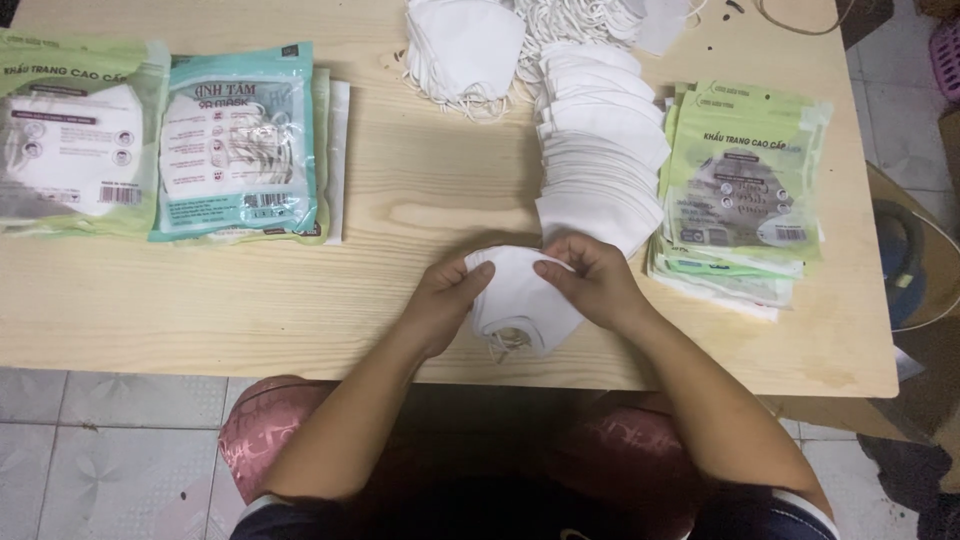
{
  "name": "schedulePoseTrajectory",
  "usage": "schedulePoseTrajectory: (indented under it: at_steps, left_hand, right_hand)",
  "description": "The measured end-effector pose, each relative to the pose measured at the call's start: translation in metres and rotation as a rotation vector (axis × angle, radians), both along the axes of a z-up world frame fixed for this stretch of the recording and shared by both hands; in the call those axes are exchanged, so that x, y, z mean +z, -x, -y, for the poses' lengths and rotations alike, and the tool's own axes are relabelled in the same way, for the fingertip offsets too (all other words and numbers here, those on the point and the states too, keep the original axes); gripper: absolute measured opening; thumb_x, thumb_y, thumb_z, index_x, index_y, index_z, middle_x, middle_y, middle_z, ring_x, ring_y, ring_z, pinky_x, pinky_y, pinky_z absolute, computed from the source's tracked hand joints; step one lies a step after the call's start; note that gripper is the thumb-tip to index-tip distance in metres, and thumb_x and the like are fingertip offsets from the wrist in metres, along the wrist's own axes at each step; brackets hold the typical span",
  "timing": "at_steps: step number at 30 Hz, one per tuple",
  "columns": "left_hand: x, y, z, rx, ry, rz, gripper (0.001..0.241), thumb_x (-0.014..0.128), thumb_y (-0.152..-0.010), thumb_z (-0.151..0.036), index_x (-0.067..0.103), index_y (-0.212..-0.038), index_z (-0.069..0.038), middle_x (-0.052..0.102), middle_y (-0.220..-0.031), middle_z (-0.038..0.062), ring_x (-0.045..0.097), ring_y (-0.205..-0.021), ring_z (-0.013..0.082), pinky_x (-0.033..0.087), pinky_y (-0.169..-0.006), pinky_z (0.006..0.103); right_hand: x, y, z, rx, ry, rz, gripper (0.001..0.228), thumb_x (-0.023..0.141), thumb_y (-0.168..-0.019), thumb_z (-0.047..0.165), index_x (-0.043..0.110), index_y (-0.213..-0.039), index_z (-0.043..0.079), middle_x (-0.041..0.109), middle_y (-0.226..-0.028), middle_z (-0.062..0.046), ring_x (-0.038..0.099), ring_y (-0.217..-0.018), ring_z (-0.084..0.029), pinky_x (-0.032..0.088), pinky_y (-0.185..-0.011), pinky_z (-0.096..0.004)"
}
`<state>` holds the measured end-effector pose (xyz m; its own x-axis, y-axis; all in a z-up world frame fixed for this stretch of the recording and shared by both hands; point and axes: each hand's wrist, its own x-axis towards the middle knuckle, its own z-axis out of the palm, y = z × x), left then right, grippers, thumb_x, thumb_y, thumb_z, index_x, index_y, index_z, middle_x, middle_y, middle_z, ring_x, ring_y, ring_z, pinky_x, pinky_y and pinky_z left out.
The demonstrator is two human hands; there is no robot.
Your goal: Packaging face masks into plastic bags at a manual workstation.
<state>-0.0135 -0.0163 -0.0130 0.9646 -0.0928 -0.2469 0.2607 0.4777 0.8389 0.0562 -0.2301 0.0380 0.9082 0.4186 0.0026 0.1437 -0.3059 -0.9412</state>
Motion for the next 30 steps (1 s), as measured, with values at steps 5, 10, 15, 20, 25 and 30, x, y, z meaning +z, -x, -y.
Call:
schedulePoseTrajectory:
  at_steps: [5,10,15,20,25,30]
  left_hand:
    - [-0.017,0.001,-0.004,-0.003,0.008,-0.006,0.028,0.059,-0.105,-0.018,0.070,-0.125,-0.002,0.076,-0.111,0.011,0.070,-0.101,0.0173,0.055,-0.095,0.0354]
    - [0.002,0.001,-0.003,-0.005,0.033,-0.022,0.030,0.059,-0.105,-0.018,0.069,-0.130,-0.004,0.074,-0.116,0.009,0.069,-0.105,0.0159,0.053,-0.098,0.0348]
    - [-0.003,-0.001,-0.006,-0.048,-0.008,-0.026,0.033,0.058,-0.106,-0.022,0.067,-0.132,-0.004,0.074,-0.120,0.012,0.068,-0.110,0.0197,0.051,-0.101,0.0388]
    - [0.007,0.003,-0.003,-0.010,0.013,-0.028,0.031,0.060,-0.105,-0.018,0.068,-0.132,-0.004,0.074,-0.118,0.010,0.069,-0.109,0.0174,0.052,-0.100,0.0364]
    - [0.008,0.001,-0.003,-0.017,0.014,-0.010,0.033,0.058,-0.105,-0.017,0.067,-0.133,-0.003,0.074,-0.119,0.010,0.068,-0.109,0.0177,0.051,-0.100,0.0363]
    - [0.009,0.003,-0.002,-0.001,0.032,-0.047,0.033,0.061,-0.104,-0.017,0.068,-0.133,-0.005,0.073,-0.120,0.010,0.069,-0.110,0.0193,0.053,-0.101,0.0371]
  right_hand:
    - [0.040,-0.003,0.007,-0.069,0.252,0.573,0.014,0.080,-0.093,0.013,0.072,-0.099,0.003,0.072,-0.082,-0.013,0.068,-0.078,-0.029,0.053,-0.070,-0.038]
    - [0.022,-0.017,0.028,-0.230,0.786,1.049,0.025,0.087,-0.087,0.025,0.075,-0.098,0.006,0.068,-0.094,-0.009,0.064,-0.096,-0.032,0.047,-0.081,-0.042]
    - [0.015,-0.024,0.034,-0.212,0.889,0.948,0.033,0.087,-0.085,0.023,0.075,-0.111,0.009,0.067,-0.094,-0.007,0.062,-0.100,-0.029,0.040,-0.084,-0.040]
    - [0.014,-0.025,0.033,-0.202,0.875,0.949,0.029,0.089,-0.080,0.025,0.076,-0.103,0.013,0.067,-0.094,-0.006,0.061,-0.100,-0.029,0.040,-0.084,-0.043]
    - [0.015,-0.026,0.032,-0.205,0.858,0.878,0.027,0.087,-0.083,0.023,0.077,-0.108,0.016,0.066,-0.106,-0.005,0.060,-0.107,-0.028,0.041,-0.088,-0.041]
    - [0.011,-0.030,0.035,-0.187,0.860,0.901,0.044,0.088,-0.078,0.023,0.069,-0.114,0.007,0.065,-0.097,-0.011,0.061,-0.096,-0.032,0.041,-0.085,-0.046]
